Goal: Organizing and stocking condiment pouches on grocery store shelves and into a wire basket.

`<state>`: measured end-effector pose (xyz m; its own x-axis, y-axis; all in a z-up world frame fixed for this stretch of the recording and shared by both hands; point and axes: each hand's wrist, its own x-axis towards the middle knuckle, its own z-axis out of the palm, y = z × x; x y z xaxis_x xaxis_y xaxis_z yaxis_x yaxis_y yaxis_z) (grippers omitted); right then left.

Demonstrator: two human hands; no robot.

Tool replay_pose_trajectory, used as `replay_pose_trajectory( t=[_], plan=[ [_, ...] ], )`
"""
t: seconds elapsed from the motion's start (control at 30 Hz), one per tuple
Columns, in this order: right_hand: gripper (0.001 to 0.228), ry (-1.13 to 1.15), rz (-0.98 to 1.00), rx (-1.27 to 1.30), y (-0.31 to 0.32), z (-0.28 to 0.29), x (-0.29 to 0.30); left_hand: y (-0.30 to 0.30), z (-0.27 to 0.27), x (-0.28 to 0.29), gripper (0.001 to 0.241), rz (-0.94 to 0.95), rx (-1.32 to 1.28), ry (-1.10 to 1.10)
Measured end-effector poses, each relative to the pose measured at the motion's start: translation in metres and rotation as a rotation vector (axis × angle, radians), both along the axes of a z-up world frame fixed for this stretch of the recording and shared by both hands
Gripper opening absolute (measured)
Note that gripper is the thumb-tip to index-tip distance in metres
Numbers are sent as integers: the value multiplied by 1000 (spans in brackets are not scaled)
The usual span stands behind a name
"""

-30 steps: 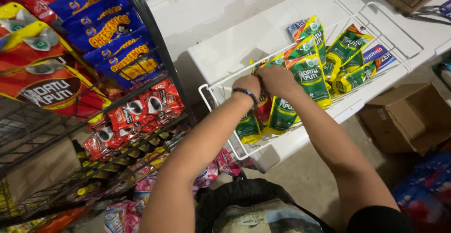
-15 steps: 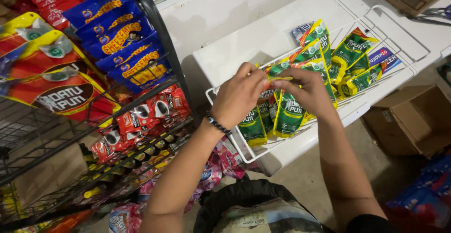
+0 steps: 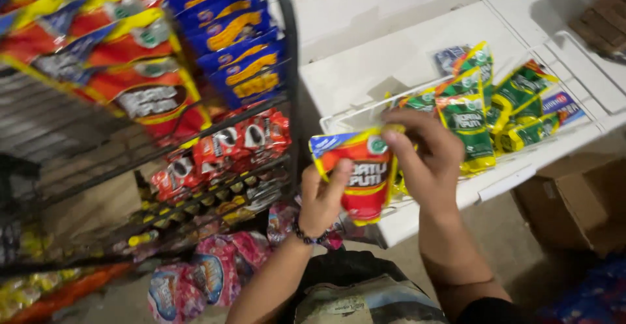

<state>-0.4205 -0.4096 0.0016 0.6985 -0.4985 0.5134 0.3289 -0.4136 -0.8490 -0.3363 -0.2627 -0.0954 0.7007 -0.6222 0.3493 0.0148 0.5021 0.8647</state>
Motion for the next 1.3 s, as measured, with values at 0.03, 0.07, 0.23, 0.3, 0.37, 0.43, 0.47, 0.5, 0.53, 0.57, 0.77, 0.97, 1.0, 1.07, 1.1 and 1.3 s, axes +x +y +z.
replay_pose_trajectory(
  t=[0.03,0.07,0.23,0.3,0.37,0.43,0.47,0.5,0.53,0.57,0.77,0.97,1.0,1.07,1.1,1.3],
  plan=[
    [29,-74,-57,-79,20,14,-2,8,-11,-4,32,114,17,46],
    [29,-73,-36,-81,34,8,-18,15,-11,-4,32,135,14,48],
    [21,-136,19,163,70,-3,-43,57,-1,-12,30,372,-100,356],
    [20,-119,82,140,78,-3,-40,75,7,-17,30,418,-124,359],
    [18,-106,142,115,86,-2,-36,91,16,-20,31,461,-150,357],
    [15,-85,232,63,95,-2,-32,107,27,-23,32,498,-218,394],
    [15,-83,246,64,100,-2,-31,116,36,-24,32,513,-219,394],
    [14,-73,291,36,104,-2,-30,125,45,-26,35,546,-245,411],
    [12,-64,337,7,109,-2,-29,133,54,-28,37,580,-271,428],
    [12,-64,353,7,113,-1,-27,142,58,-25,37,595,-276,427],
    [8,-19,591,-100,143,-4,-16,200,41,-11,48,384,-602,717],
    [10,8,859,-208,182,-20,1,239,1,1,45,379,-776,838],
    [11,99,854,-216,192,-33,7,244,0,1,46,426,-814,857],
    [20,183,858,-231,210,-55,18,249,0,1,46,477,-860,865],
    [24,184,813,-215,220,-65,21,251,1,-1,46,555,-873,834],
    [39,392,885,371,238,-126,32,239,-11,-12,44,1066,-692,406]
  ],
)
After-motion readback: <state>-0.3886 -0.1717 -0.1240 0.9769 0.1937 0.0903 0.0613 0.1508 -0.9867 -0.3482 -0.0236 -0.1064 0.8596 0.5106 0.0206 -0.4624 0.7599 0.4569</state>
